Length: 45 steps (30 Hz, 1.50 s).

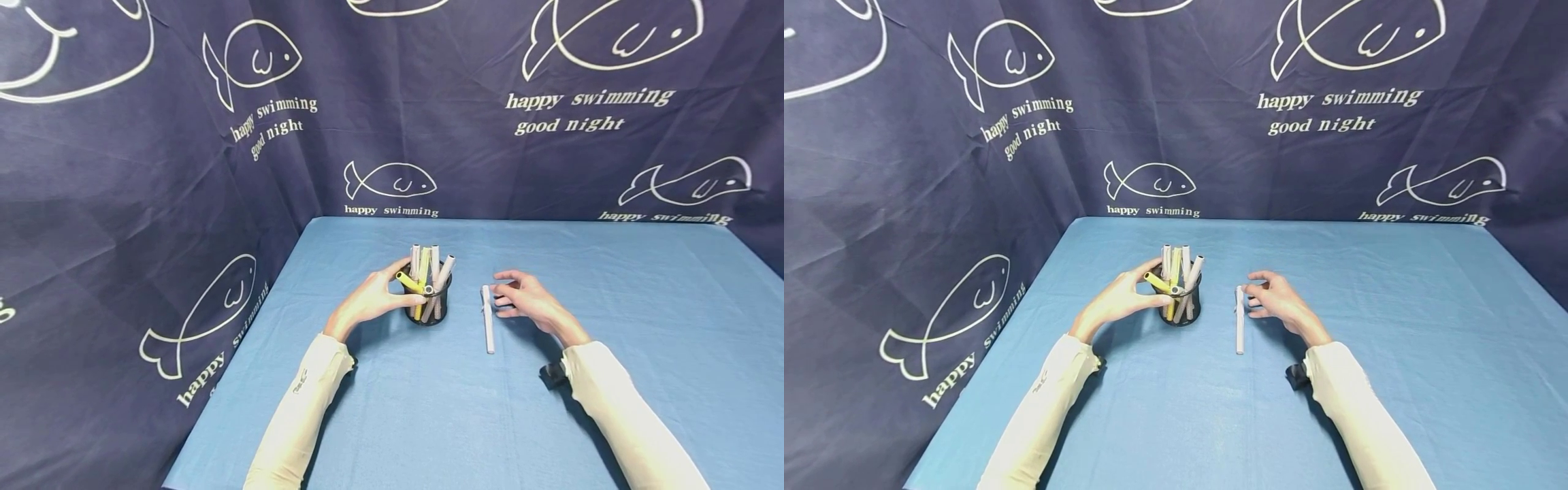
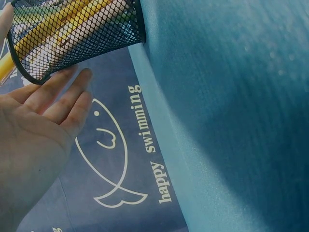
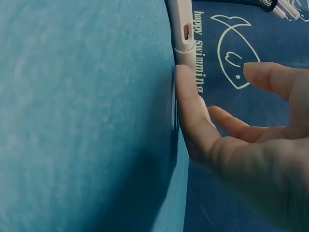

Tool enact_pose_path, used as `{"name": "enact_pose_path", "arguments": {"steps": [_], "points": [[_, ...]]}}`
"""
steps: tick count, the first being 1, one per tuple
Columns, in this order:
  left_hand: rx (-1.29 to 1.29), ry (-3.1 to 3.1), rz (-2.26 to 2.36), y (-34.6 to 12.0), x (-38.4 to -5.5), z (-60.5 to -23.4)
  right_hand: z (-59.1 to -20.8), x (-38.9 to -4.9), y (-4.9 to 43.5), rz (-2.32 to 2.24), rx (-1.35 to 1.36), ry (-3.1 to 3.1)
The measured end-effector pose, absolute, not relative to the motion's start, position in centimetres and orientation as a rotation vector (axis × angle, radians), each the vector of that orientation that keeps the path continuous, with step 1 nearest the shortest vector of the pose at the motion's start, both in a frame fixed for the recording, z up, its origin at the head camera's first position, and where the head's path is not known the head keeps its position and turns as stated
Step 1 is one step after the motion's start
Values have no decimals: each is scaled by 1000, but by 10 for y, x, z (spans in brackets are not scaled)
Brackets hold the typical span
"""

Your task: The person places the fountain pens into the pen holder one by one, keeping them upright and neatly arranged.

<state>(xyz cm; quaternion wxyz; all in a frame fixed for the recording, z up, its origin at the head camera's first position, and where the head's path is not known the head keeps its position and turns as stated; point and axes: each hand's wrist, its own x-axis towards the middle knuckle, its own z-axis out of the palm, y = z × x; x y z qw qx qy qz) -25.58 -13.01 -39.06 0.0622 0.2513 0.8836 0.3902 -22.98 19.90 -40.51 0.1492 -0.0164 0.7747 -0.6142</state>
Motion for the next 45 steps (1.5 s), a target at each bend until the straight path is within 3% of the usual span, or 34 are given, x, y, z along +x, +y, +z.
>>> {"name": "enact_pose_path", "arguments": {"steps": [45], "points": [[741,2656,1206,-131,-254,-390,-406,-238,190,-1599,-93,2276]]}}
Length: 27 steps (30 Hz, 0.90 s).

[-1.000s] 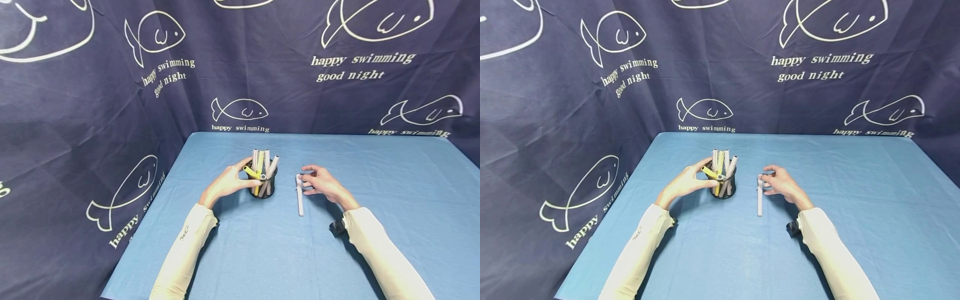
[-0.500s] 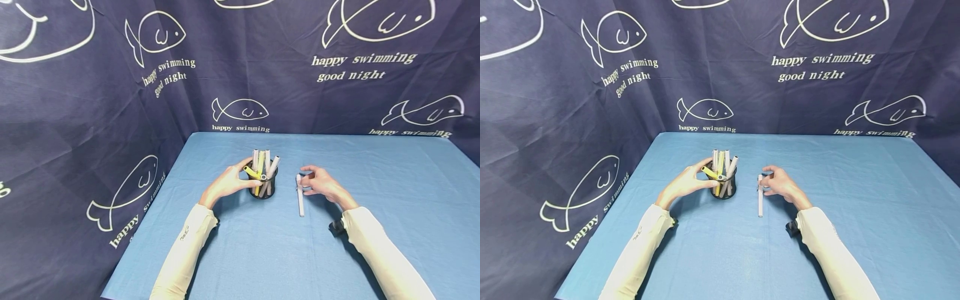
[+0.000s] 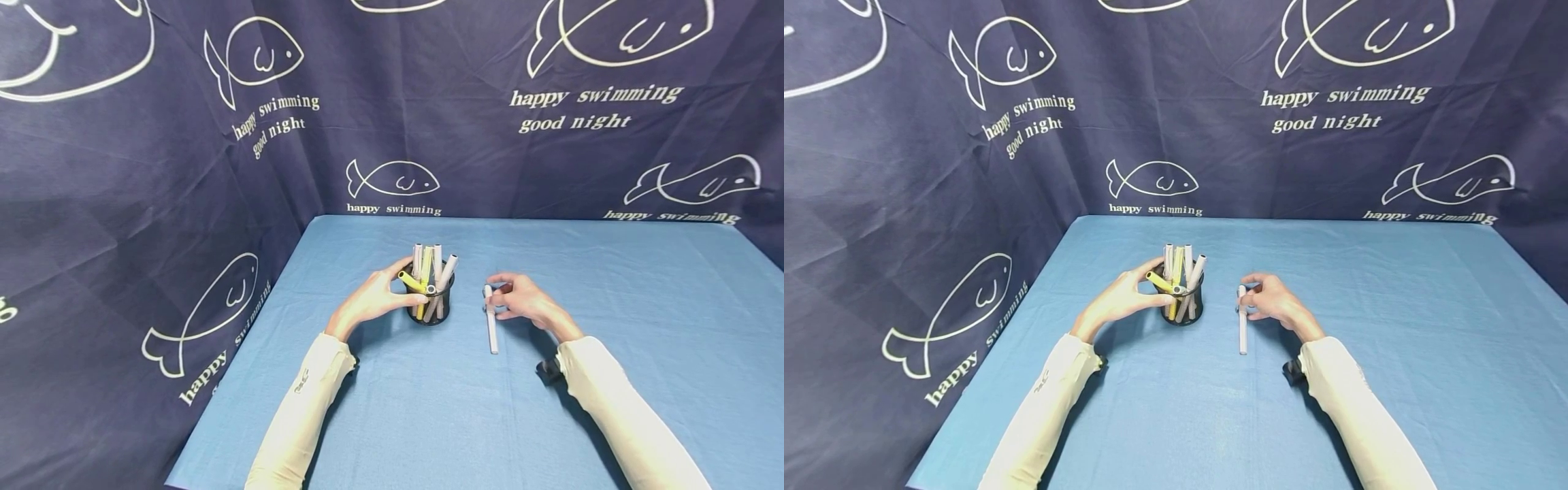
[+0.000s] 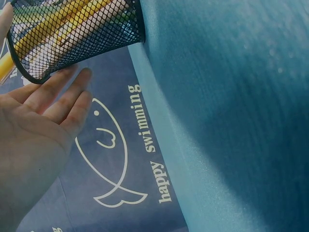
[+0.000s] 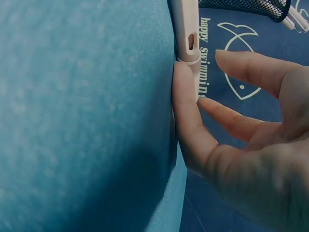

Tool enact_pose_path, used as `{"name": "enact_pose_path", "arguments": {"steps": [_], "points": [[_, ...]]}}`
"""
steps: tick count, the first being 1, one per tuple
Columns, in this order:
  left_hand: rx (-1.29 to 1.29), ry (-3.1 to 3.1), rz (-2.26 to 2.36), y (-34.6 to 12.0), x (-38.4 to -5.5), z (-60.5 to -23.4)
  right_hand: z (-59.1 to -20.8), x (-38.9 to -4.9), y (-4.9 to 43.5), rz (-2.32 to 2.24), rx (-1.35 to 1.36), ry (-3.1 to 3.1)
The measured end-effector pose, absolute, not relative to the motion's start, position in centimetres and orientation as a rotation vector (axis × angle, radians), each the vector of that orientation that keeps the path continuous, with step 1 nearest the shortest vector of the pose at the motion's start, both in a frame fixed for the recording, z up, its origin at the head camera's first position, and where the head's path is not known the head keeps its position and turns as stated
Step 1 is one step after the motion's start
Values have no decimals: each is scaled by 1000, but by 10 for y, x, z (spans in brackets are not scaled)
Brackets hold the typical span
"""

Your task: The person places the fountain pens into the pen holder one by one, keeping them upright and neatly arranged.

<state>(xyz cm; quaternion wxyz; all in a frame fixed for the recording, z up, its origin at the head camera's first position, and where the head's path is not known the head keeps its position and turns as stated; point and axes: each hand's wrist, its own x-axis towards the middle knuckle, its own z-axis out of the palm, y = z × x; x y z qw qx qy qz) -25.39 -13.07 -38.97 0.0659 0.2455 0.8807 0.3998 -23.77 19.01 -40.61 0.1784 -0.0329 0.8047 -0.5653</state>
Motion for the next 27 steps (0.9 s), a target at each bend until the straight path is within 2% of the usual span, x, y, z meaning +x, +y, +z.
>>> {"name": "enact_pose_path", "arguments": {"steps": [27], "points": [[733,2660,1204,-131,-257,-391,-406,-243,183,-1508,-84,2319]]}}
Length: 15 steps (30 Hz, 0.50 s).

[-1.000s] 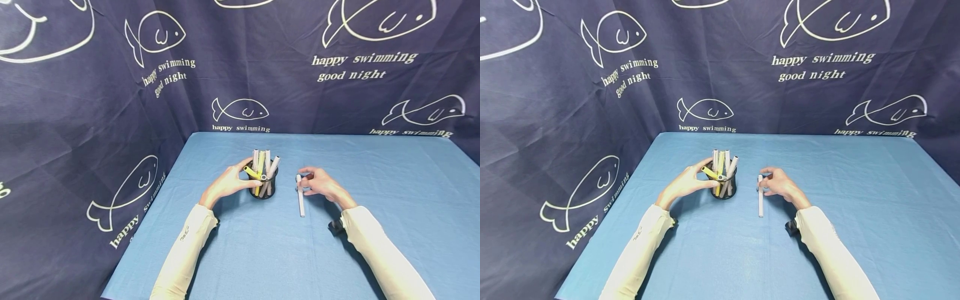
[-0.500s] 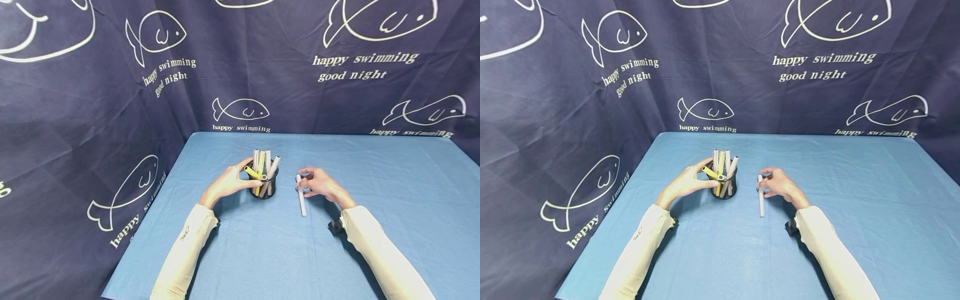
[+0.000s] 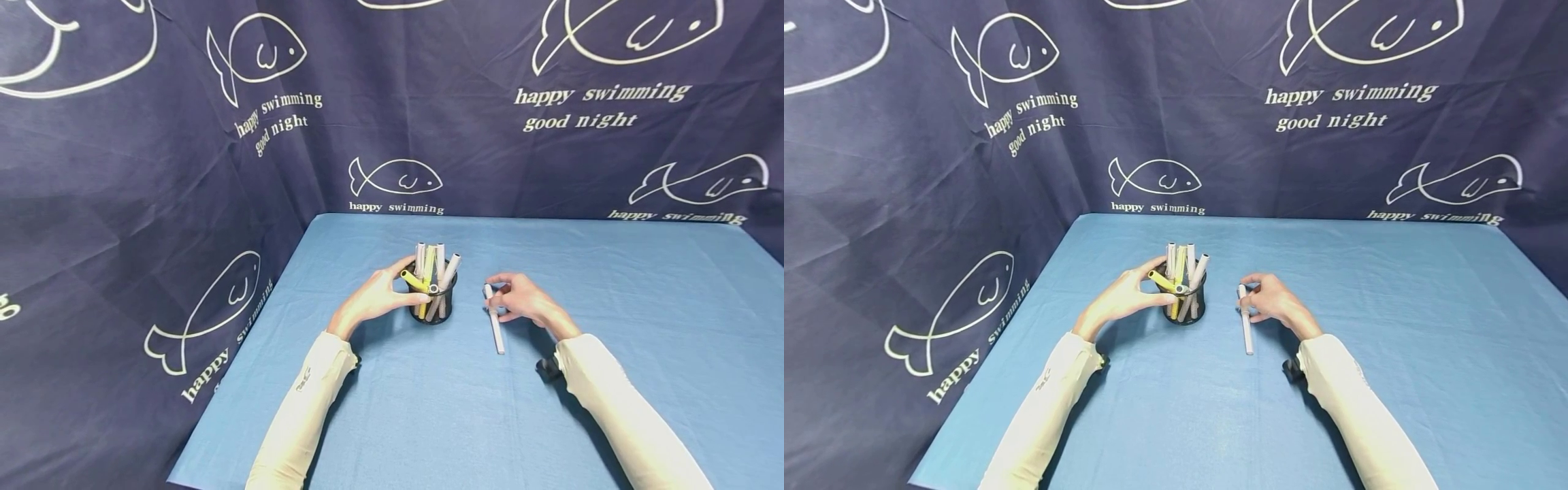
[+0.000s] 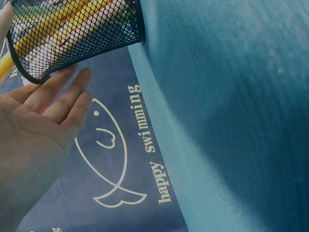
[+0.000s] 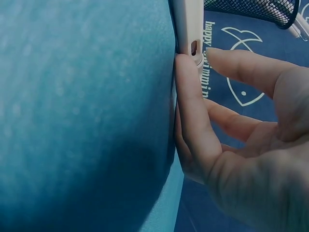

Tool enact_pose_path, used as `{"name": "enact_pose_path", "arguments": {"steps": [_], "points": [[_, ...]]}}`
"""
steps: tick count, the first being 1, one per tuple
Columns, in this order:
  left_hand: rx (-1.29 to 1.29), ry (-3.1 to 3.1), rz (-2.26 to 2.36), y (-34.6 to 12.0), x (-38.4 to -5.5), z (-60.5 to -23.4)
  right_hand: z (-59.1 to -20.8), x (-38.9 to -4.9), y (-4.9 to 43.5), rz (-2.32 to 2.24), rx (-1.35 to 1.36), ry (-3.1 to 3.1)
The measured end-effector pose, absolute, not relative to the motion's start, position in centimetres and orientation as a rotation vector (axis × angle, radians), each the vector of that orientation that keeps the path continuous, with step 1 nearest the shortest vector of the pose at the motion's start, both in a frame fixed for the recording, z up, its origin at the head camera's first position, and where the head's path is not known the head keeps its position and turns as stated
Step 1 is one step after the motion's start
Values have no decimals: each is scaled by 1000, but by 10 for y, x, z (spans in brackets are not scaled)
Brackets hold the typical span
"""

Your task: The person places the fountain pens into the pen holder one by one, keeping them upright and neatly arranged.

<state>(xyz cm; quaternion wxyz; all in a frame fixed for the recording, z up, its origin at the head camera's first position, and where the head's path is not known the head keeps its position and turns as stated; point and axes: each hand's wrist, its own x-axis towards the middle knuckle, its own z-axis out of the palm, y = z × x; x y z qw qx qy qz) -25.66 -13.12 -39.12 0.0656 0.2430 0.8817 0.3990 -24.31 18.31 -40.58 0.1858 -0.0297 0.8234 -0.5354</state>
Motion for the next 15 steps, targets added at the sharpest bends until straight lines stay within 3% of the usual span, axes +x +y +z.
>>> {"name": "enact_pose_path", "arguments": {"steps": [15], "points": [[743,2672,1186,-131,-255,-390,-406,-244,181,-1443,-110,2379]]}}
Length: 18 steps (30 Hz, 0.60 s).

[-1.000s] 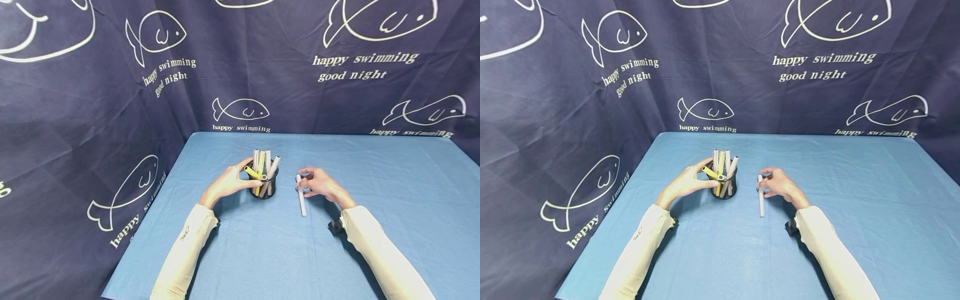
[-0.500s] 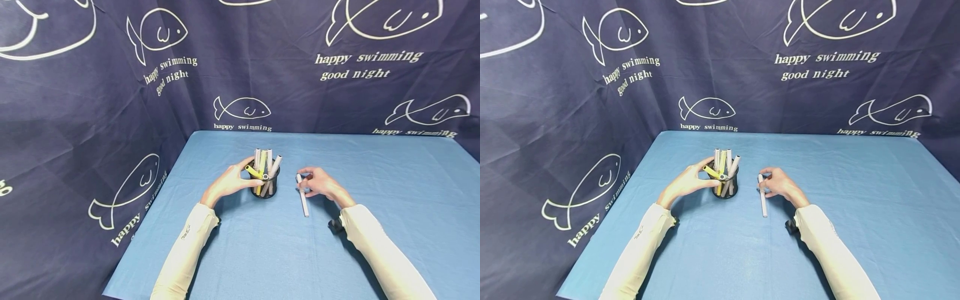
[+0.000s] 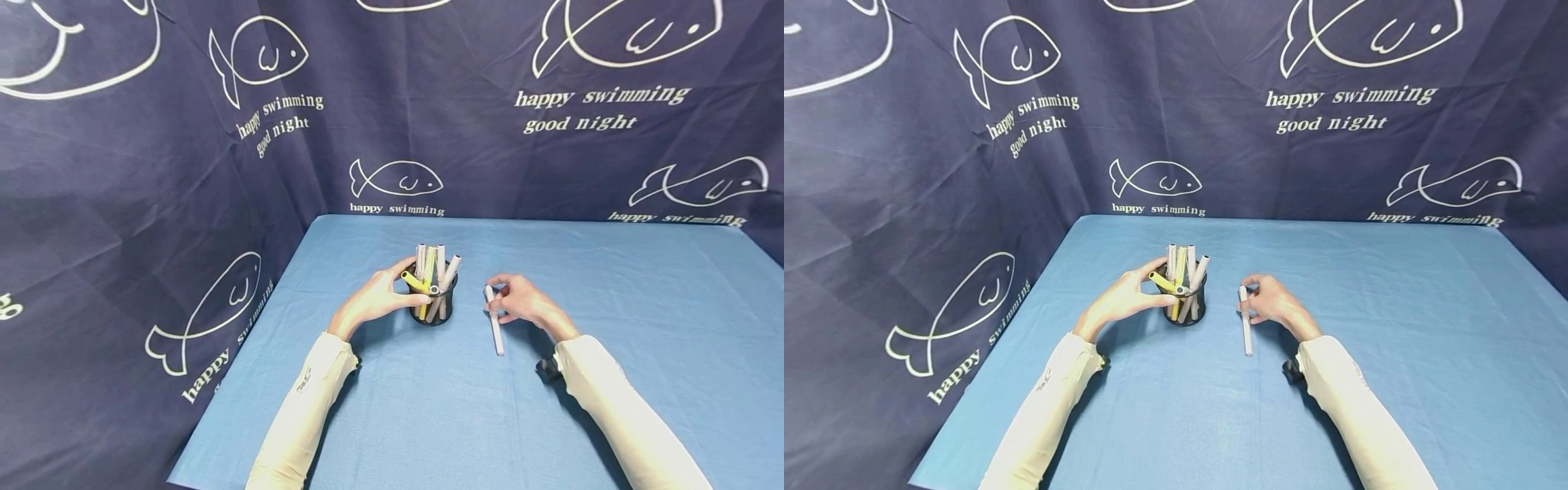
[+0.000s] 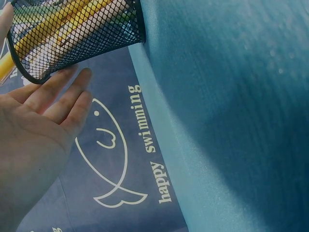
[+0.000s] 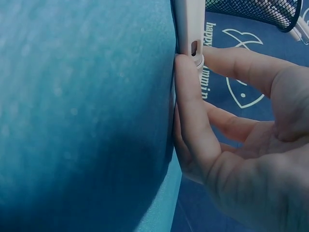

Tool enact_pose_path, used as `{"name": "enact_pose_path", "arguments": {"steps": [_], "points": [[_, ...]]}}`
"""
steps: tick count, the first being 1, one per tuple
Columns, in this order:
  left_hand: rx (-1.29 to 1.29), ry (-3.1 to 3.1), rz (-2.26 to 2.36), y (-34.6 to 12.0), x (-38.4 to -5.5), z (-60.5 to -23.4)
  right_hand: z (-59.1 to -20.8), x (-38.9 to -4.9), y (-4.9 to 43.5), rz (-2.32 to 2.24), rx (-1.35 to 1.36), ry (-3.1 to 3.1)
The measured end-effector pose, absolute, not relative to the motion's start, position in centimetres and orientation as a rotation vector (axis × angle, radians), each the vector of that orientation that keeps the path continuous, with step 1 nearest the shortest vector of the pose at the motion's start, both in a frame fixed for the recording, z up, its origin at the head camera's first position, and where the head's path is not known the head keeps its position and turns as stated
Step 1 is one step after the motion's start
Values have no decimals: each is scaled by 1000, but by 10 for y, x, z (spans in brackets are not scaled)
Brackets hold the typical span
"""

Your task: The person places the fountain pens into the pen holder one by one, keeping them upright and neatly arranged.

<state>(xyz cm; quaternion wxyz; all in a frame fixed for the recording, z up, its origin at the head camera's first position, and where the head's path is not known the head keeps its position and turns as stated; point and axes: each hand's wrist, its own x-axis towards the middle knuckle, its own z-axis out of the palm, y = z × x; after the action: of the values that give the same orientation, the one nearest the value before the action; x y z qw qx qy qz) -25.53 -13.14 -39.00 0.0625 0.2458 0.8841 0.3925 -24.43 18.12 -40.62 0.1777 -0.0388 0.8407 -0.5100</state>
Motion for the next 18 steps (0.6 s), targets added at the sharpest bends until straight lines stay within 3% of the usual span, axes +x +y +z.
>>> {"name": "enact_pose_path", "arguments": {"steps": [18], "points": [[734,2670,1172,-131,-254,-389,-407,-244,180,-1363,-130,2447]]}}
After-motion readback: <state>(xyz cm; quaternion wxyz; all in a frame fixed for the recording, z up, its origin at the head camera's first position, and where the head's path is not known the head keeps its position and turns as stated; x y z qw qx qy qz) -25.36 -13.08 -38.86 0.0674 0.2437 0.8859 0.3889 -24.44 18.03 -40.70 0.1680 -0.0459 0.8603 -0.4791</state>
